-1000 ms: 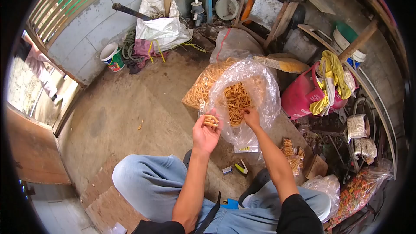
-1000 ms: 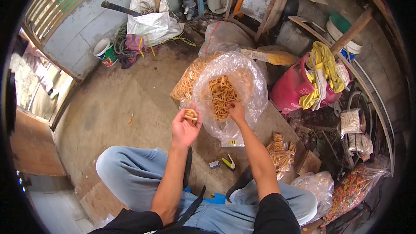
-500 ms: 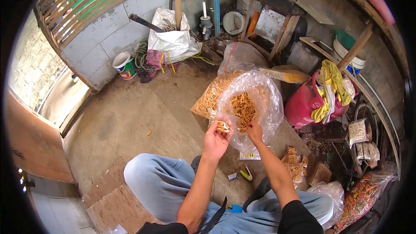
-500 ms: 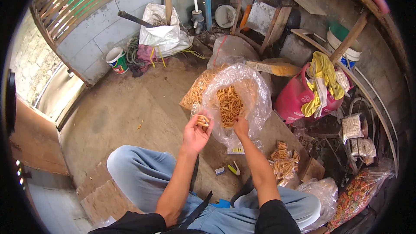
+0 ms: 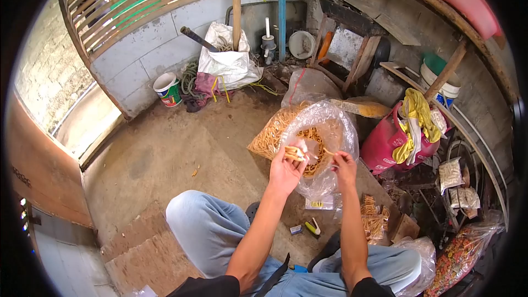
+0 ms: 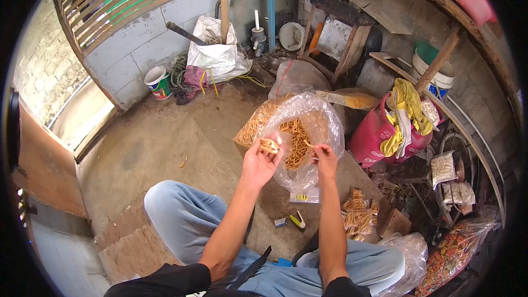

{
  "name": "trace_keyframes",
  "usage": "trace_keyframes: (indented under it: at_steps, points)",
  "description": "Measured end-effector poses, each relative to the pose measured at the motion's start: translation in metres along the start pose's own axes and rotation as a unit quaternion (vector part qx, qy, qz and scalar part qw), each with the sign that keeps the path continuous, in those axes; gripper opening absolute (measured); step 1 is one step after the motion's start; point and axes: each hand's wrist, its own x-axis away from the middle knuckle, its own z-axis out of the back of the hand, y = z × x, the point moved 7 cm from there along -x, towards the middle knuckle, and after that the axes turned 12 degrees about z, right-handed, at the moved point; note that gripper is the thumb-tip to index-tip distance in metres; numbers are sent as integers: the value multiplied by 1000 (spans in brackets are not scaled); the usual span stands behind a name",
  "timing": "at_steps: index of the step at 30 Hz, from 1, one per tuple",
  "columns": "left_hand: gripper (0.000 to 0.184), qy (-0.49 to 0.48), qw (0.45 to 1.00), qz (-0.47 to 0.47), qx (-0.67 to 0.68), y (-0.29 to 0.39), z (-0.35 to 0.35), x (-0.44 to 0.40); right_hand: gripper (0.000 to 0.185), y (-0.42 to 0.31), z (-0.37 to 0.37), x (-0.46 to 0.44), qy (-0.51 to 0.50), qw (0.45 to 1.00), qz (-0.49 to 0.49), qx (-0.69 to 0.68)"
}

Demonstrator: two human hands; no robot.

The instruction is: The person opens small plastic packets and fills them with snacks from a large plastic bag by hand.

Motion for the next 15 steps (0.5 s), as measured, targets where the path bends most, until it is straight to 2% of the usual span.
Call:
trace_keyframes:
  at_steps: [4,8,11,15]
  points:
    - [33,-34,999,0,-23,7,-19,-21,21,-75,2,19,8,989,75,-129]
    - [29,-12,999,-13,-31,10,-24,-24,22,-141,-10,49,-28,979,87,-183]
    - [26,-5,999,-49,-14,10,-23,-8,20,-162,-15,65,-75,981,75,-160]
    - [22,-20,999,-39,-16,1,-19,3,19,-161,-31,79,-90,988,47,-116]
